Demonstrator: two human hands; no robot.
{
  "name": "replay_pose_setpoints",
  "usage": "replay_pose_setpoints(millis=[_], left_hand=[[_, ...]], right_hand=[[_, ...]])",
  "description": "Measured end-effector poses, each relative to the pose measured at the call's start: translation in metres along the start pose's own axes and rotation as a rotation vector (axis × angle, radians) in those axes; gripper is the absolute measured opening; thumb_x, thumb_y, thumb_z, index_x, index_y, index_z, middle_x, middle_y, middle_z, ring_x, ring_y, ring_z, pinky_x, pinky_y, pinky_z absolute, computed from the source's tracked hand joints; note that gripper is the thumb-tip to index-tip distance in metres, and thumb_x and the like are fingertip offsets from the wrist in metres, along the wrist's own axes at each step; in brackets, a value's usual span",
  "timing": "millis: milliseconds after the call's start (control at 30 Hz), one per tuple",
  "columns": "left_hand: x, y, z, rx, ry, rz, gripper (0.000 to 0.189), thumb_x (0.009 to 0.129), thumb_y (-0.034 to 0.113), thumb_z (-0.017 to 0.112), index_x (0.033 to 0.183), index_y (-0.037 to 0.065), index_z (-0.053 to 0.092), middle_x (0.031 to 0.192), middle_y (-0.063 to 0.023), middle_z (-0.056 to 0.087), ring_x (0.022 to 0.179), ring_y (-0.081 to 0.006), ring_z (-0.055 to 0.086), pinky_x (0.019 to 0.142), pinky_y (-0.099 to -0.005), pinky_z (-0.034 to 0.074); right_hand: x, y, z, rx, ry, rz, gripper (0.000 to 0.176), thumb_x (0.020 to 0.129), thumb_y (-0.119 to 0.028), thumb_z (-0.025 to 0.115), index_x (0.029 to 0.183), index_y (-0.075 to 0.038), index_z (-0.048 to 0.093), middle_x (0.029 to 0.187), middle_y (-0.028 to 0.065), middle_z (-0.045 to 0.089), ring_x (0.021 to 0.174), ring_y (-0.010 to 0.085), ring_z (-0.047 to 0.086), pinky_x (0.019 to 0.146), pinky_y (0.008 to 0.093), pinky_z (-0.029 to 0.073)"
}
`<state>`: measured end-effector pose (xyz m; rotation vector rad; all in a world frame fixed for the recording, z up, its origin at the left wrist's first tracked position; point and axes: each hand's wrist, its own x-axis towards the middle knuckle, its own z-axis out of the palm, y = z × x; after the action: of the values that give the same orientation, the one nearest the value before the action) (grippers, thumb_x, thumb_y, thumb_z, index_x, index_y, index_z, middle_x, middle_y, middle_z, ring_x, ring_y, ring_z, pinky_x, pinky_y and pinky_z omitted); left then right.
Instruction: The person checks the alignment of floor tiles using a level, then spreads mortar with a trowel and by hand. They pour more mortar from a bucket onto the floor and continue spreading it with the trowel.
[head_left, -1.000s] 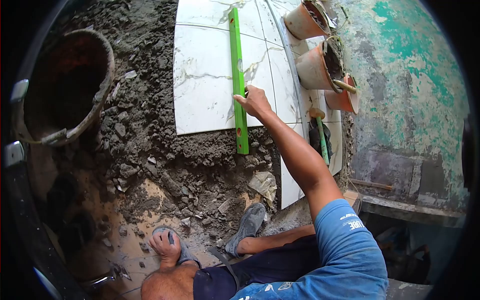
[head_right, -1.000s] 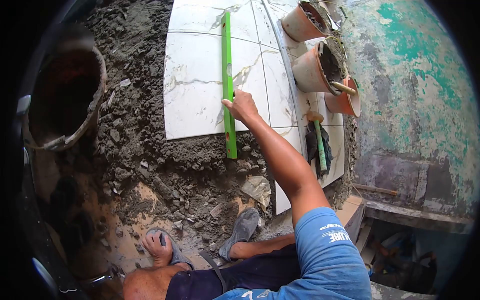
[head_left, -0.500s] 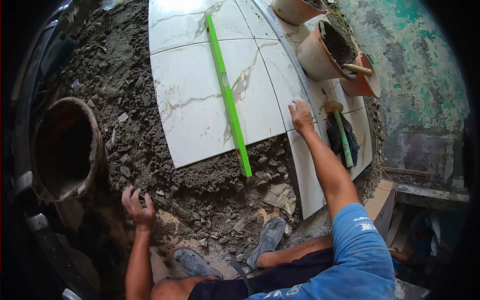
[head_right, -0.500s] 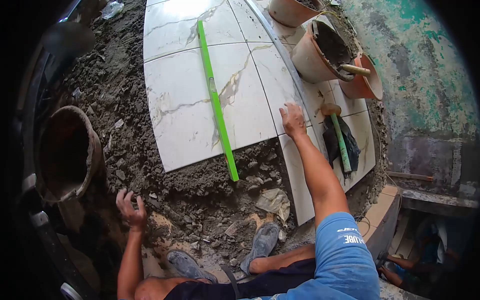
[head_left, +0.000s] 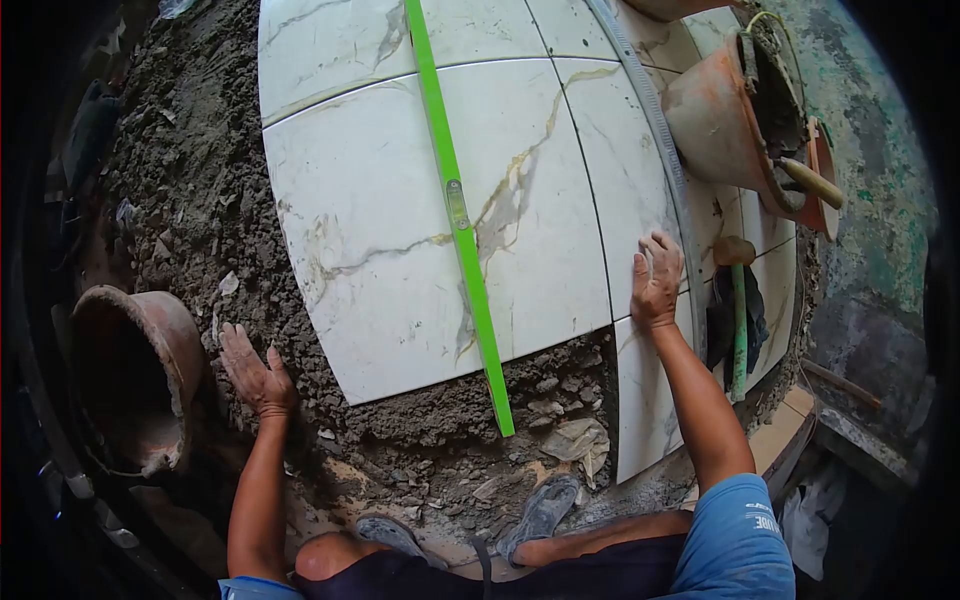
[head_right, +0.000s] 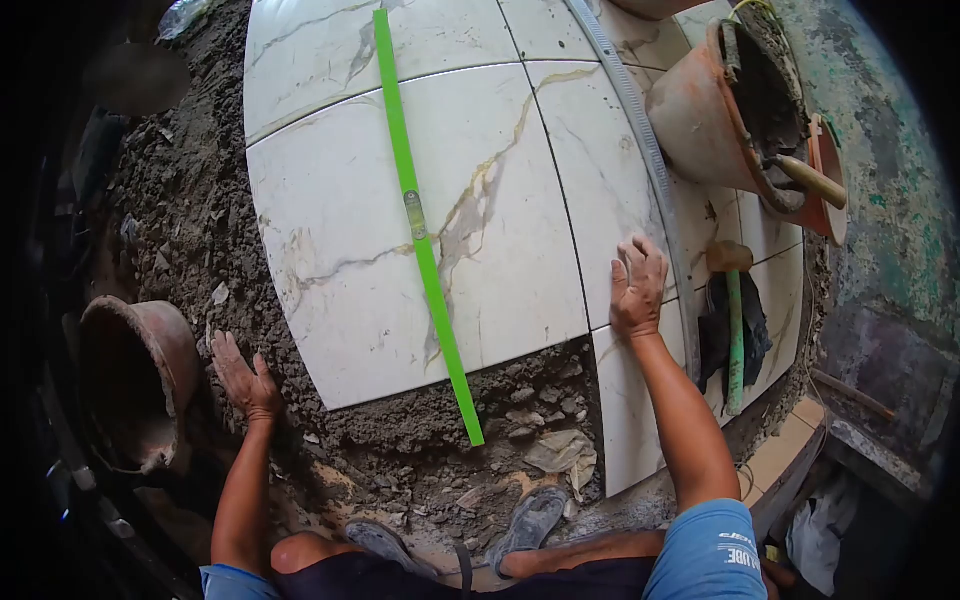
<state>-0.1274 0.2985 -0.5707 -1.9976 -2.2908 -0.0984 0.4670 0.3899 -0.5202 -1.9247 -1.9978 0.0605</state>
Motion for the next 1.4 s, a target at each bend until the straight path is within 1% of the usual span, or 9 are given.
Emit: replay_pose_setpoints(millis=[100, 267, 767, 833, 967, 1033, 1233, 1333, 1400], left_hand=[[0.004, -0.002, 0.002, -0.027, -0.003, -0.006, 0.063, 0.099, 0.039, 0.034, 0.150, 0.002, 0.028, 0.158, -0.0152, 0.023, 0.147, -0.0317, 0.018, 0.118, -0.0471, 0.013], [0.005, -0.003, -0.001, -0.010, -0.050, 0.007, 0.065, 0.098, 0.041, 0.032, 0.150, 0.002, 0.029, 0.159, -0.0157, 0.022, 0.147, -0.0333, 0.017, 0.118, -0.0480, 0.010], [0.006, -0.004, -0.001, 0.020, -0.139, -0.024, 0.068, 0.096, 0.041, 0.034, 0.150, 0.001, 0.026, 0.159, -0.0187, 0.019, 0.147, -0.0354, 0.015, 0.117, -0.0504, 0.009], [0.006, -0.005, 0.000, 0.027, -0.126, -0.027, 0.068, 0.095, 0.042, 0.035, 0.150, 0.002, 0.027, 0.159, -0.0187, 0.019, 0.147, -0.0353, 0.016, 0.117, -0.0502, 0.009], [0.012, -0.004, 0.000, 0.025, -0.098, -0.029, 0.069, 0.095, 0.042, 0.037, 0.150, 0.003, 0.027, 0.159, -0.0188, 0.019, 0.147, -0.0346, 0.016, 0.117, -0.0501, 0.009], [0.012, -0.005, -0.004, 0.022, -0.129, 0.005, 0.069, 0.095, 0.042, 0.038, 0.151, 0.004, 0.026, 0.159, -0.0177, 0.018, 0.148, -0.0333, 0.014, 0.117, -0.0500, 0.010], [0.011, -0.005, -0.002, 0.010, -0.089, 0.002, 0.070, 0.095, 0.044, 0.041, 0.151, 0.007, 0.025, 0.160, -0.0147, 0.018, 0.148, -0.0313, 0.014, 0.117, -0.0498, 0.011], [0.010, -0.008, 0.002, 0.025, -0.088, 0.010, 0.072, 0.093, 0.044, 0.046, 0.151, 0.007, 0.024, 0.160, -0.0142, 0.016, 0.148, -0.0312, 0.015, 0.116, -0.0506, 0.012], [0.009, -0.009, 0.004, 0.019, -0.103, 0.002, 0.073, 0.093, 0.044, 0.047, 0.151, 0.007, 0.024, 0.161, -0.0138, 0.015, 0.148, -0.0310, 0.014, 0.116, -0.0507, 0.012]], right_hand=[[0.002, -0.001, 0.000, -0.017, 0.002, -0.007, 0.027, 0.093, -0.023, 0.058, 0.114, -0.006, 0.060, 0.124, 0.0171, 0.052, 0.115, 0.0361, 0.047, 0.100, 0.0444, 0.037], [0.002, 0.001, 0.000, -0.008, -0.043, 0.024, 0.028, 0.095, -0.024, 0.056, 0.117, -0.006, 0.059, 0.126, 0.0171, 0.051, 0.120, 0.0345, 0.045, 0.105, 0.0447, 0.033], [0.002, 0.002, 0.000, -0.021, -0.060, 0.010, 0.029, 0.092, -0.023, 0.060, 0.116, -0.006, 0.058, 0.127, 0.0184, 0.050, 0.115, 0.0357, 0.046, 0.100, 0.0454, 0.035], [0.002, 0.002, -0.001, -0.010, -0.075, 0.027, 0.030, 0.094, -0.025, 0.056, 0.116, -0.005, 0.057, 0.127, 0.0186, 0.050, 0.119, 0.0356, 0.044, 0.103, 0.0462, 0.031], [0.003, 0.005, 0.003, -0.013, -0.065, -0.022, 0.030, 0.094, -0.026, 0.056, 0.116, -0.005, 0.057, 0.126, 0.0189, 0.050, 0.119, 0.0360, 0.044, 0.103, 0.0465, 0.031], [0.003, 0.002, 0.001, -0.025, -0.052, -0.009, 0.030, 0.092, -0.024, 0.060, 0.116, -0.006, 0.057, 0.125, 0.0192, 0.049, 0.118, 0.0381, 0.044, 0.101, 0.0481, 0.035], [0.007, 0.001, 0.003, -0.038, -0.010, -0.011, 0.029, 0.093, -0.023, 0.059, 0.116, -0.006, 0.056, 0.126, 0.0182, 0.049, 0.119, 0.0383, 0.044, 0.101, 0.0479, 0.036], [0.000, -0.002, 0.006, -0.098, 0.002, -0.016, 0.028, 0.093, -0.023, 0.060, 0.114, -0.006, 0.057, 0.125, 0.0173, 0.051, 0.115, 0.0381, 0.048, 0.100, 0.0467, 0.038], [0.000, -0.010, 0.009, -0.192, 0.015, 0.048, 0.032, 0.095, -0.027, 0.058, 0.118, -0.005, 0.058, 0.120, 0.0168, 0.056, 0.112, 0.0354, 0.051, 0.098, 0.0423, 0.040]])
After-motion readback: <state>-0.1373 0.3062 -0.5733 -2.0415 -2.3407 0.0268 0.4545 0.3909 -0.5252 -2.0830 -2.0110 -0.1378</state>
